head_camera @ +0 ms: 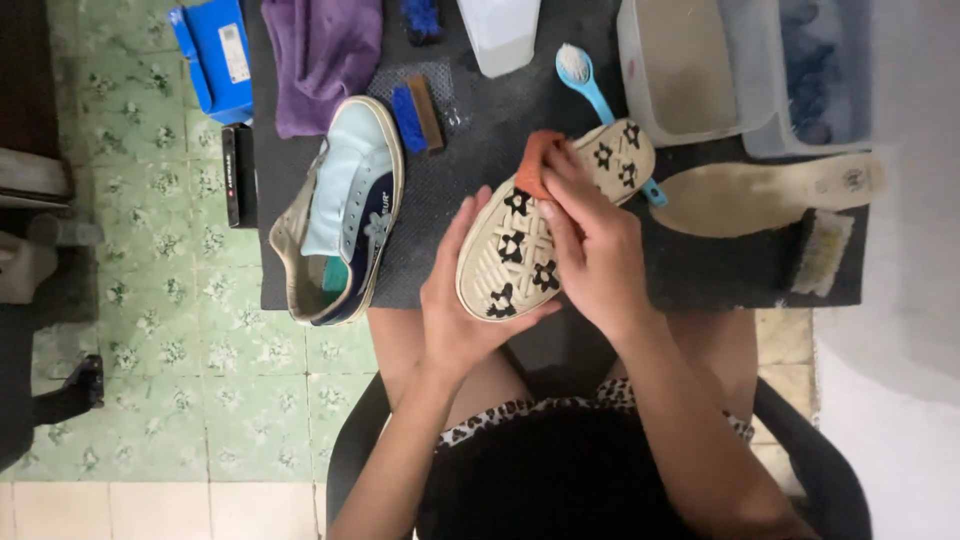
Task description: The person cleans the sole of a white sneaker with black patterns using a small brush and a cloth. They repeatedly dip the brush into a container of water and scrub the sole, then wipe it with a cloth.
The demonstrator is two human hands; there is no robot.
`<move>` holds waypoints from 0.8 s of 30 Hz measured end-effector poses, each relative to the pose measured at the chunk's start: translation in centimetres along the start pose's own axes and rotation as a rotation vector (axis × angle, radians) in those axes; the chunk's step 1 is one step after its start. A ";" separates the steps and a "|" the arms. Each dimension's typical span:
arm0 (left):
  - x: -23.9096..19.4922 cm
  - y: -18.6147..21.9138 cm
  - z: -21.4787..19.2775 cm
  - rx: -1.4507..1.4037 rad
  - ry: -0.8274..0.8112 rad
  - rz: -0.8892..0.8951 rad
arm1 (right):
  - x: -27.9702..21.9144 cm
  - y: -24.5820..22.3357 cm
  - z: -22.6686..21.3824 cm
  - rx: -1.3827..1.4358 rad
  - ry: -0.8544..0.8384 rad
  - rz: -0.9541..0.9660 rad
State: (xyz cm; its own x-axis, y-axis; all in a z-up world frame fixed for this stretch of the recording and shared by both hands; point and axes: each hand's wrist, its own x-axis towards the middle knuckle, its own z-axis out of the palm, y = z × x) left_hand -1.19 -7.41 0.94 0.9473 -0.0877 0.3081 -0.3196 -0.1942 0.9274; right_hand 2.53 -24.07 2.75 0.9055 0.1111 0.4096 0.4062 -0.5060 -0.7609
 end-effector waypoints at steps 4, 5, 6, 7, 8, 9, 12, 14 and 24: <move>0.7 0.0 0.6 -0.080 0.218 0.034 | -0.8 1.2 1.0 0.019 0.046 0.021; 0.7 0.2 0.4 -0.031 0.180 0.028 | -1.7 1.6 1.6 0.016 0.048 -0.028; 1.1 0.2 0.2 0.016 0.143 0.027 | -2.3 2.1 2.1 0.011 0.052 -0.083; 1.2 0.2 0.1 0.017 0.150 0.027 | -2.2 0.4 1.6 0.012 0.047 -0.088; 1.3 0.1 0.0 0.059 0.117 0.050 | -2.2 -1.4 1.1 0.067 -0.019 -0.166; 1.5 0.1 -0.1 0.100 0.084 0.072 | -2.2 -3.2 0.6 0.123 -0.085 -0.244; 1.1 -0.9 -1.2 0.138 0.006 0.083 | -4.2 -4.5 -1.3 0.149 -0.295 -0.327; 0.8 0.2 -1.1 0.147 0.055 0.066 | -4.6 -3.8 -3.5 0.179 -0.292 -0.307; 3.2 2.7 -4.0 0.025 0.298 -0.249 | -10.3 13.5 -11.2 2.010 0.000 0.730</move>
State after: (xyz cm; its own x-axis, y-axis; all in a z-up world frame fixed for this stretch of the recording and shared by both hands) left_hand 1.05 -4.35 5.25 0.9595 0.2522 0.1253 -0.0756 -0.1980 0.9773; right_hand -2.67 -41.61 -6.17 0.9208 0.3673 -0.1308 -0.3816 0.9180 -0.1080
